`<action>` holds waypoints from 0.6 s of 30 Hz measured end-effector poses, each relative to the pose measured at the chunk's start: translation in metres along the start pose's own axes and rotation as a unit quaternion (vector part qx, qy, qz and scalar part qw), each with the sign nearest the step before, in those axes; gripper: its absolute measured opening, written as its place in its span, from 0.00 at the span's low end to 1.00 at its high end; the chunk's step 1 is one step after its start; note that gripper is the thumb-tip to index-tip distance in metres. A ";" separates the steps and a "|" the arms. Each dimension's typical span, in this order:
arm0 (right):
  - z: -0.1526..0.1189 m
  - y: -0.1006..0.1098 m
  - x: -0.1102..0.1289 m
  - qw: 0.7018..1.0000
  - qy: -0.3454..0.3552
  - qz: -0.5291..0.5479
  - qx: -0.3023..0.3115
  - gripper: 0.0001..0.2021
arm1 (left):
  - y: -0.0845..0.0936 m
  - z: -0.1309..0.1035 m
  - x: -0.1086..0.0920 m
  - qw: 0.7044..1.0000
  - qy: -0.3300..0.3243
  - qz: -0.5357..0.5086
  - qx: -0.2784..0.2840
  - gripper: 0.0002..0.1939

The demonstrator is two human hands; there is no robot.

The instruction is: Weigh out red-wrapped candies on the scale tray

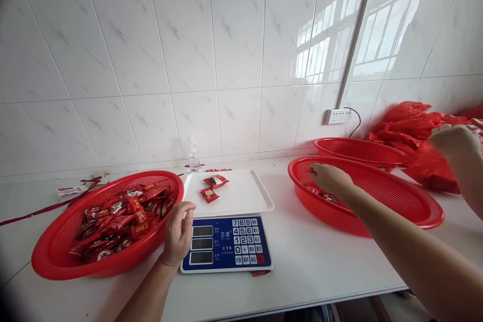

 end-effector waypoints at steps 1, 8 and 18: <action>-0.001 -0.001 -0.006 1.000 -0.017 -0.006 0.012 0.15 | 0.000 0.000 0.000 1.000 -0.001 0.000 -0.001 0.07; -0.001 -0.045 0.096 0.988 0.095 0.049 0.113 0.26 | -0.001 0.000 0.002 1.000 -0.004 0.005 -0.004 0.07; 0.001 -0.113 0.262 0.930 0.246 0.095 0.255 0.42 | 0.000 -0.001 0.002 1.000 0.001 0.003 0.009 0.08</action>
Point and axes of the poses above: each hand's wrist, its own z-axis towards the middle knuckle, its own y-axis out of the back of the hand, x = y × z, the point moved 4 cm from there along z, towards the middle knuckle, and after that the axes turned 6 degrees about z, right-handed, at the moved point
